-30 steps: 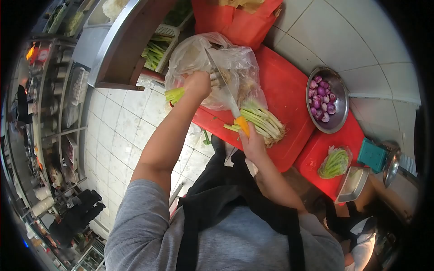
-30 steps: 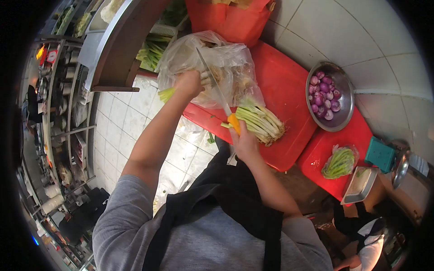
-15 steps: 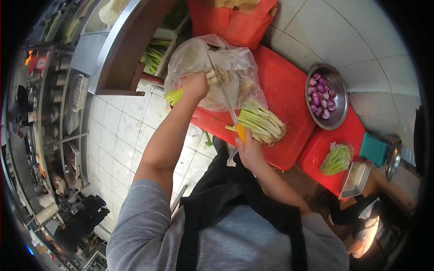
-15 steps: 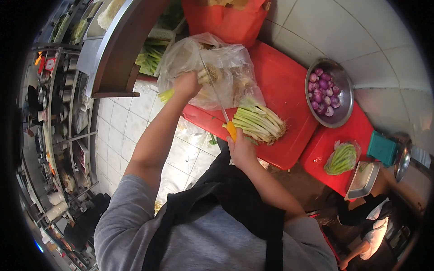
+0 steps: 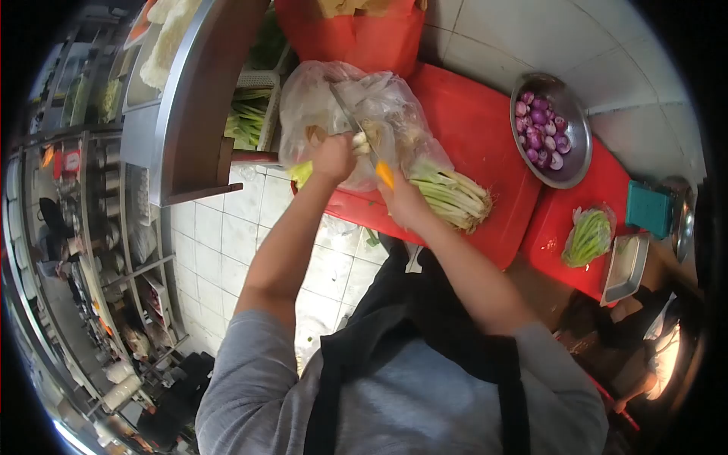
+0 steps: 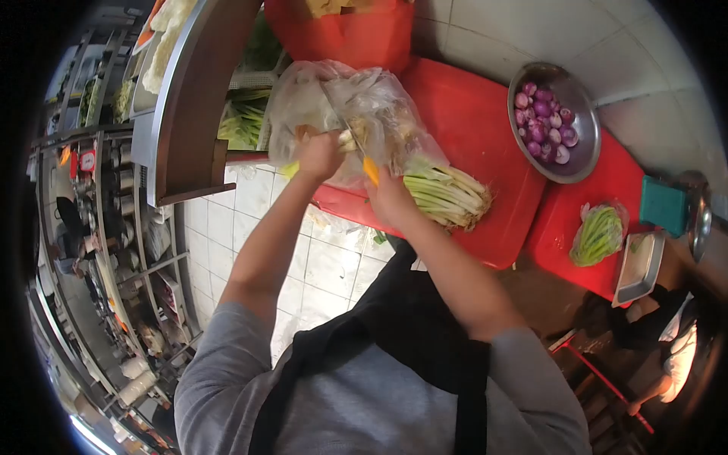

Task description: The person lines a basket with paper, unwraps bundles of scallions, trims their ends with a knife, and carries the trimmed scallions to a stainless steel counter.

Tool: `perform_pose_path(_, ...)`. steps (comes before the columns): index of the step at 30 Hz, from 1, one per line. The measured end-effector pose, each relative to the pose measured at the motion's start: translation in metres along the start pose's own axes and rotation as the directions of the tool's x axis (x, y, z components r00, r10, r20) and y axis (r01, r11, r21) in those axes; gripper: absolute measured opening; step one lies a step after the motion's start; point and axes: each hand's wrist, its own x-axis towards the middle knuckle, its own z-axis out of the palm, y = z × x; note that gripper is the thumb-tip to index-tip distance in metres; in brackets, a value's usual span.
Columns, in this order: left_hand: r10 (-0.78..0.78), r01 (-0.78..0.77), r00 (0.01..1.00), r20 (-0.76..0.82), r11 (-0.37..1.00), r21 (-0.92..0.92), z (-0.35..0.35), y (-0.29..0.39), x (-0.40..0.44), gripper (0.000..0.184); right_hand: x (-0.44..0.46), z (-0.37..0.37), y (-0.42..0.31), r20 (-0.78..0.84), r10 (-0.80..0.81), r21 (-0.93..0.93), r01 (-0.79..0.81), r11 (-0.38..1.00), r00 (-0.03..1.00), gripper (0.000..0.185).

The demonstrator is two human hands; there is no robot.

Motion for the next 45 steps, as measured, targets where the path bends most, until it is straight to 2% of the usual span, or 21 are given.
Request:
perform_pose_path(1,0.016,-0.016,1.000,-0.003,0.999,-0.035,0.001,0.006,-0.004,0.026,0.009,-0.001,-0.003,-0.007,-0.002,-0.014,0.002,1.000,1.000,0.043)
perform_pose_path(2,-0.028,0.026,0.999,0.046,0.999,0.045,-0.008,0.005,0.003,0.026,0.016,-0.003,-0.007,-0.023,-0.009,-0.029,0.008,1.000,1.000,0.042)
perform_pose_path(5,-0.035,0.046,0.996,0.086,0.992,-0.120,-0.028,-0.015,0.010,0.033,-0.009,0.003,0.008,-0.068,0.045,-0.036,-0.048,0.998,0.997,0.044)
perform_pose_path(6,-0.033,0.060,0.994,0.107,0.963,-0.264,-0.029,-0.019,0.008,0.043,-0.016,0.009,0.017,-0.101,0.020,-0.010,-0.021,1.000,0.995,0.041)
perform_pose_path(8,-0.004,0.055,0.995,0.104,0.872,-0.487,-0.030,-0.029,0.000,0.048,-0.024,0.017,0.032,-0.171,-0.030,0.032,0.036,0.999,0.985,0.035)
perform_pose_path(11,0.049,0.111,0.980,0.194,0.673,-0.731,-0.022,-0.044,-0.003,0.049,-0.022,0.014,0.023,-0.388,-0.189,0.288,0.313,0.905,0.902,0.030)
perform_pose_path(13,0.015,0.171,0.975,0.222,0.591,-0.788,-0.015,-0.053,-0.007,0.050,-0.012,-0.008,0.002,-0.213,-0.049,0.501,0.152,0.852,0.976,0.029)
perform_pose_path(14,0.014,0.198,0.969,0.249,0.561,-0.804,-0.019,-0.051,-0.011,0.054,-0.006,-0.016,-0.008,-0.113,0.007,0.592,0.062,0.804,0.994,0.029)
perform_pose_path(17,0.006,0.338,0.932,0.363,0.347,-0.875,-0.037,-0.038,-0.022,0.052,0.009,-0.003,-0.012,-0.237,-0.088,0.423,0.185,0.887,0.967,0.029)
perform_pose_path(20,-0.023,0.421,0.903,0.430,0.257,-0.870,-0.042,-0.034,-0.027,0.048,0.008,0.010,-0.017,-0.178,-0.174,0.223,0.212,0.951,0.968,0.034)
perform_pose_path(23,0.073,0.568,0.815,0.574,0.089,-0.818,-0.044,-0.039,-0.030,0.042,0.033,0.022,-0.023,-0.469,-0.412,0.149,0.530,0.835,0.781,0.042)
perform_pose_path(26,0.162,0.632,0.750,0.642,0.111,-0.767,-0.052,-0.035,-0.034,0.031,0.048,0.008,-0.047,-0.311,-0.372,0.504,0.484,0.715,0.874,0.048)
perform_pose_path(29,0.219,0.685,0.714,0.665,-0.024,-0.728,-0.059,-0.036,-0.035,0.032,0.064,0.003,-0.056,-0.258,-0.406,0.527,0.480,0.701,0.877,0.045)
perform_pose_path(32,0.221,0.693,0.709,0.670,-0.038,-0.720,-0.063,-0.034,-0.035,0.034,0.064,0.000,-0.068,-0.340,-0.392,0.509,0.518,0.688,0.855,0.040)
perform_pose_path(36,0.170,0.513,0.818,0.549,0.216,-0.831,-0.063,-0.043,-0.028,0.039,0.074,-0.012,-0.079,-0.357,-0.416,0.372,0.536,0.758,0.836,0.036)
perform_pose_path(39,0.052,0.542,0.773,0.632,0.464,-0.701,-0.080,-0.047,-0.027,0.052,0.089,-0.016,-0.078,-0.397,-0.414,0.279,0.537,0.796,0.819,0.034)
perform_pose_path(40,0.029,0.494,0.776,0.630,0.594,-0.635,-0.069,-0.066,-0.027,0.055,0.094,-0.022,-0.073,-0.430,-0.409,0.247,0.540,0.804,0.805,0.032)
perform_pose_path(42,0.022,0.517,0.783,0.622,0.532,-0.670,-0.083,-0.068,-0.044,0.051,0.112,-0.031,-0.062,-0.475,-0.393,0.198,0.531,0.824,0.787,0.033)
perform_pose_path(43,0.021,0.528,0.785,0.620,0.501,-0.686,-0.089,-0.069,-0.052,0.048,0.113,-0.034,-0.063,-0.389,-0.355,0.336,0.489,0.805,0.850,0.034)
perform_pose_path(44,0.123,0.485,0.816,0.565,0.387,-0.785,-0.085,-0.076,-0.056,0.048,0.113,-0.037,-0.062,-0.289,-0.321,0.466,0.425,0.776,0.902,0.034)
perform_pose_path(45,0.148,0.469,0.826,0.543,0.353,-0.810,-0.084,-0.076,-0.059,0.047,0.111,-0.040,-0.062,-0.182,-0.297,0.581,0.346,0.736,0.937,0.035)
